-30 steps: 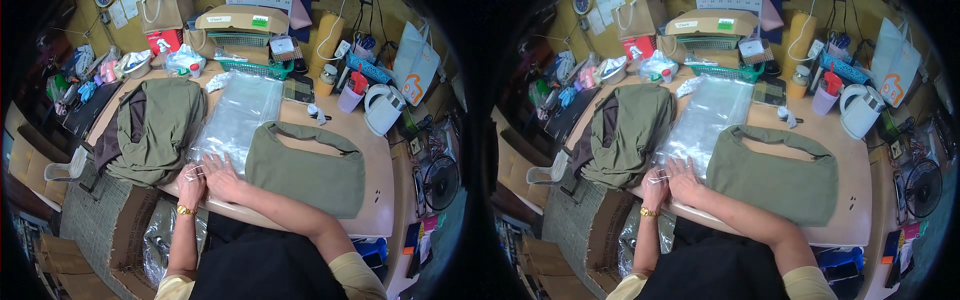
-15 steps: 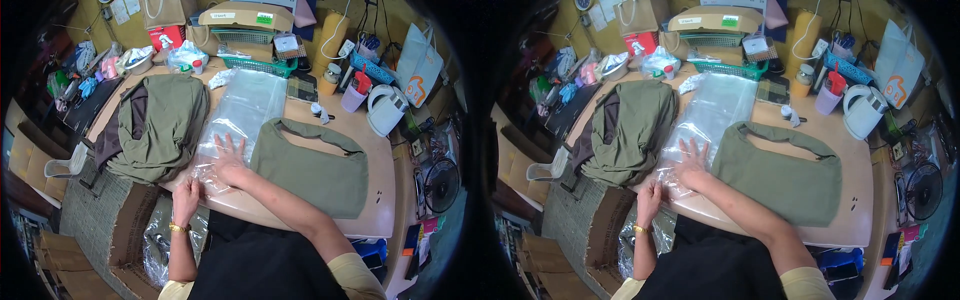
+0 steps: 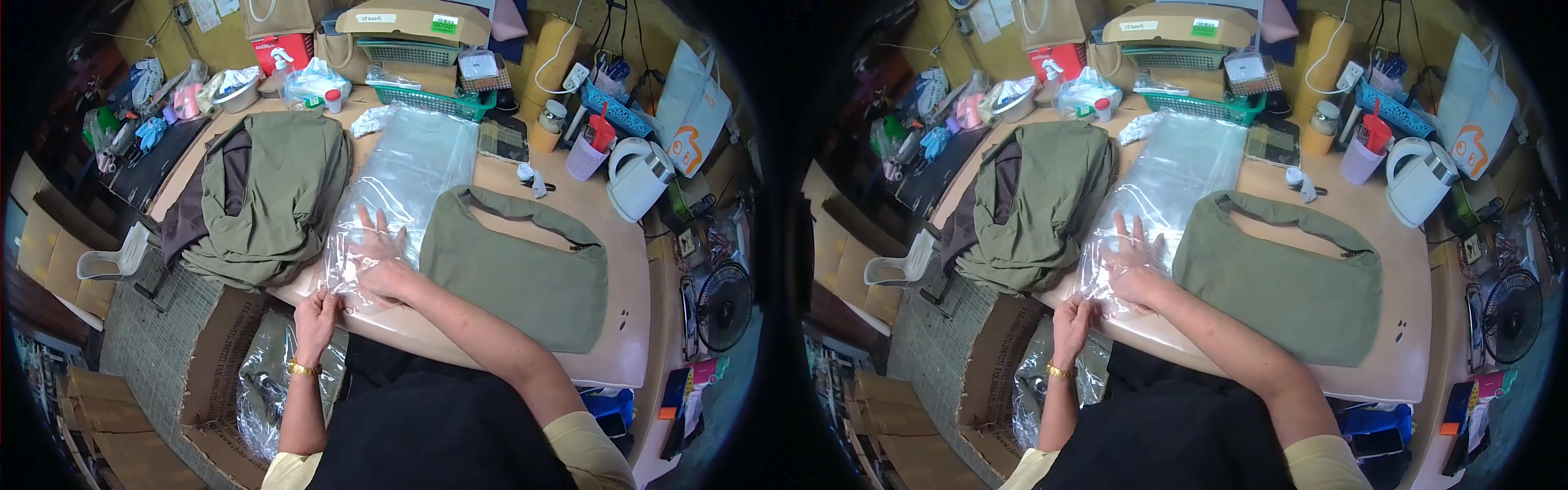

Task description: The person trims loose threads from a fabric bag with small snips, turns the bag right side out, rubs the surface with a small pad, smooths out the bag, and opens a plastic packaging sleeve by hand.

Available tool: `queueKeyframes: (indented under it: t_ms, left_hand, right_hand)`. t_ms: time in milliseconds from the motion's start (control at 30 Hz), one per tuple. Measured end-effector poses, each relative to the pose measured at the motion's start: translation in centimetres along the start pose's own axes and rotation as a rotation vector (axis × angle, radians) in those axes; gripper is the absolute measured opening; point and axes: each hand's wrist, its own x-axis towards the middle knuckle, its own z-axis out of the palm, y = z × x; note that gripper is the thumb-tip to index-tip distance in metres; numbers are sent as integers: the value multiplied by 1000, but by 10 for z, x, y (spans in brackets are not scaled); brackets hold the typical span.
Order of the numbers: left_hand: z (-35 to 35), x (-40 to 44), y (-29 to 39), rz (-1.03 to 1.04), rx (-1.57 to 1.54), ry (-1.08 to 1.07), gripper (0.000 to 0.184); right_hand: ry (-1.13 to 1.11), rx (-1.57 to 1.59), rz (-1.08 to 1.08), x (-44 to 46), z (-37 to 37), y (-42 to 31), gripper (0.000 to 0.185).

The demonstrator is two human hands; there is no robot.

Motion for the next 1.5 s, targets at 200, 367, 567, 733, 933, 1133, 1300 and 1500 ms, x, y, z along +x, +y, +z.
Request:
queueKeyframes:
  t_ms: [200, 367, 567, 733, 933, 1133, 1300, 1500]
  left_hand:
    - [0, -12, 37, 134, 438, -21, 30]
    - [6, -17, 23, 60, 181, -90, 29]
    - [-17, -10, 5, -65, -399, -87, 28]
    - [-10, -3, 42, 282, 113, 460, 19]
    - [-13, 5, 21, 225, 84, 372, 13]
    - [-20, -13, 12, 208, 829, 208, 16]
    - [-18, -32, 66, 367, 706, -15, 19]
    - [-61, -55, 104, 363, 515, -52, 25]
  right_hand:
    - [-26, -232, 104, 11, 0, 1, 61]
    - [118, -118, 109, 29, 15, 20, 79]
    - [171, -149, 134, 44, 23, 28, 81]
    - [119, -187, 128, 27, 2, 3, 81]
    - [189, -112, 138, 39, 21, 12, 84]
    - [216, -191, 130, 39, 25, 10, 93]
    - [172, -150, 196, 38, 9, 11, 97]
    - [185, -176, 224, 45, 10, 22, 104]
